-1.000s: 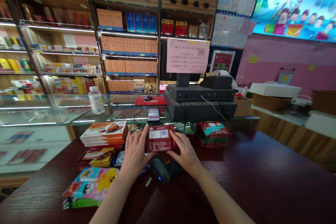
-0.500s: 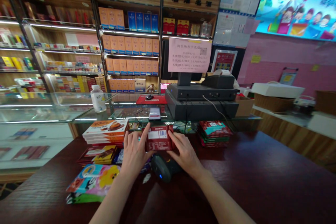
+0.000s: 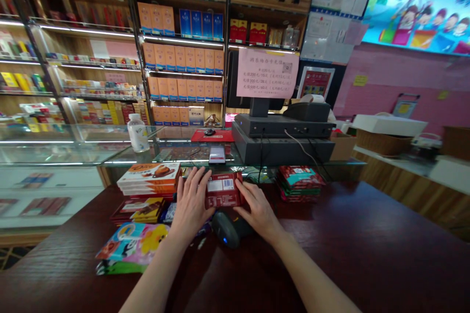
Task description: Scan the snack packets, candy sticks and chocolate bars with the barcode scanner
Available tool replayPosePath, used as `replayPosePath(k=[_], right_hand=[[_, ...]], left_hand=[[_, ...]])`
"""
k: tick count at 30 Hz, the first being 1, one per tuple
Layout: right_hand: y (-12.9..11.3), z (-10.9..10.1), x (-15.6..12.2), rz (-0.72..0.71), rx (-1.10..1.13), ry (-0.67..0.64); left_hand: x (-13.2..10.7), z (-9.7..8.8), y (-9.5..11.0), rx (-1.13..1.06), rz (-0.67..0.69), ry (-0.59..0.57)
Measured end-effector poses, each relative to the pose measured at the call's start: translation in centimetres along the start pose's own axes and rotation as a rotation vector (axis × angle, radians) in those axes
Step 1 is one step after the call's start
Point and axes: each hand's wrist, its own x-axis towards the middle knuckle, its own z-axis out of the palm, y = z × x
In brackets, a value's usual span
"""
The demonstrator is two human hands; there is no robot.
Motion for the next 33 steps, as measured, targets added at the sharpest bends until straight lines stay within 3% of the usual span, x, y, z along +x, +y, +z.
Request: replayPosePath(k=[16,23,30,33], right_hand=[[1.0,-0.5,0.3,0.081,0.137,-0.029],[1.9,-2.8,0.9,0.142,0.147,-0.206],[2.8,-3.7,-1.8,0.238,0.205,-0.276],[2.3,-4.1,-2.6,0.24,0.231,-0.379]], left_hand=[[-0.3,0.4,-0.9,-0.016,-0.029,-0.006],[-0.4,0.5,-1.5,0.013,-0.06,0.033],[-0.2,-0.2,-1.8,0.057,-0.074,0.034],[-0.2,-0.4,-2.0,0.071,-0.09,0.026]])
